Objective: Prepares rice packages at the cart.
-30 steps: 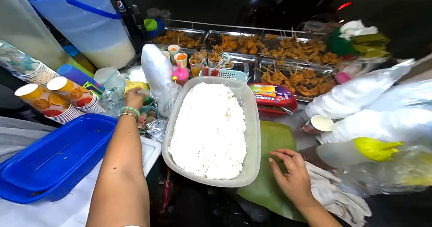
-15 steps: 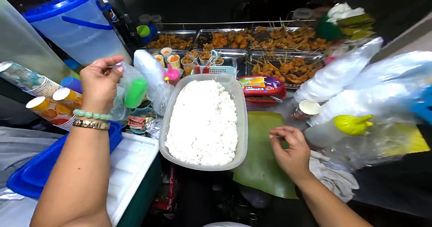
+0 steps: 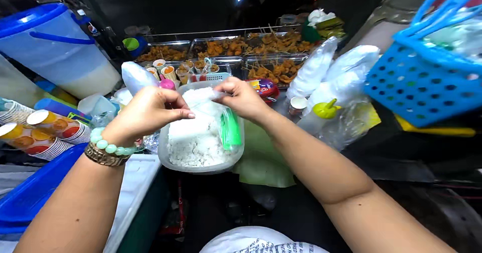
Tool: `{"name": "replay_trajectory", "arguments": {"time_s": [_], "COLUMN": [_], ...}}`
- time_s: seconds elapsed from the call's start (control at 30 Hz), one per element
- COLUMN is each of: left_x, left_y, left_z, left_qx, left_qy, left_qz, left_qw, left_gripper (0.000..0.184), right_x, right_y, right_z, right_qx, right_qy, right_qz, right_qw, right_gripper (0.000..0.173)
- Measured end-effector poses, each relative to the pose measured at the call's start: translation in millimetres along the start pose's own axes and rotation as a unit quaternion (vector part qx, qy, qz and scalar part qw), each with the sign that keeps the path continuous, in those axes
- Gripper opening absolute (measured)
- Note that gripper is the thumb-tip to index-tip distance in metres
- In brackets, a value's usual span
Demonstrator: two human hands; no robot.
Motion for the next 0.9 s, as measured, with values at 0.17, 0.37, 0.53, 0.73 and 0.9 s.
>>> {"name": "replay_trajectory", "arguments": {"time_s": [0.17,0.37,0.53,0.73,0.9], "left_x": [-14,5,17,21,-11], "left_y": [1,-19,-16,15,24], "left_z": [38,91,87,108,121], "left_qx": [0.043,0.194,0.279,0.191,0.319], "left_qy": [0.265,0.363,0.514,0.487,0.420], "left_qz": [-0.101,-0.167,-0.110,-0.144,-0.257], "left_qw": [0.958,0.896,0.804,0.840,0.810], "left_gripper": [0.029,0.011,0.016,0.033,0.012], "right_x": [1,-23,9,-6,-8], "right_y": [6,3,6,21,35], "right_z": [-3,4,-3,4,26], "right_qx": [0.036,-0.004,0.142,0.133,0.000], "right_qy": [-0.038,-0.184,-0.097,-0.390,-0.402], "right_qz": [0.032,0.076,0.110,0.289,0.196], "right_qw": [0.998,0.980,0.979,0.864,0.894], "right_gripper": [0.013,0.032,0.009,0.019,0.021]}}
Point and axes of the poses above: each hand's wrist, its own y-axis away from the middle knuckle, its own z-axis out of the palm, x = y × z, the point moved 1 cm from there along -y, towards the middle knuckle, and after that the axes turned 2 degrees about y, right-handed, at the moved point
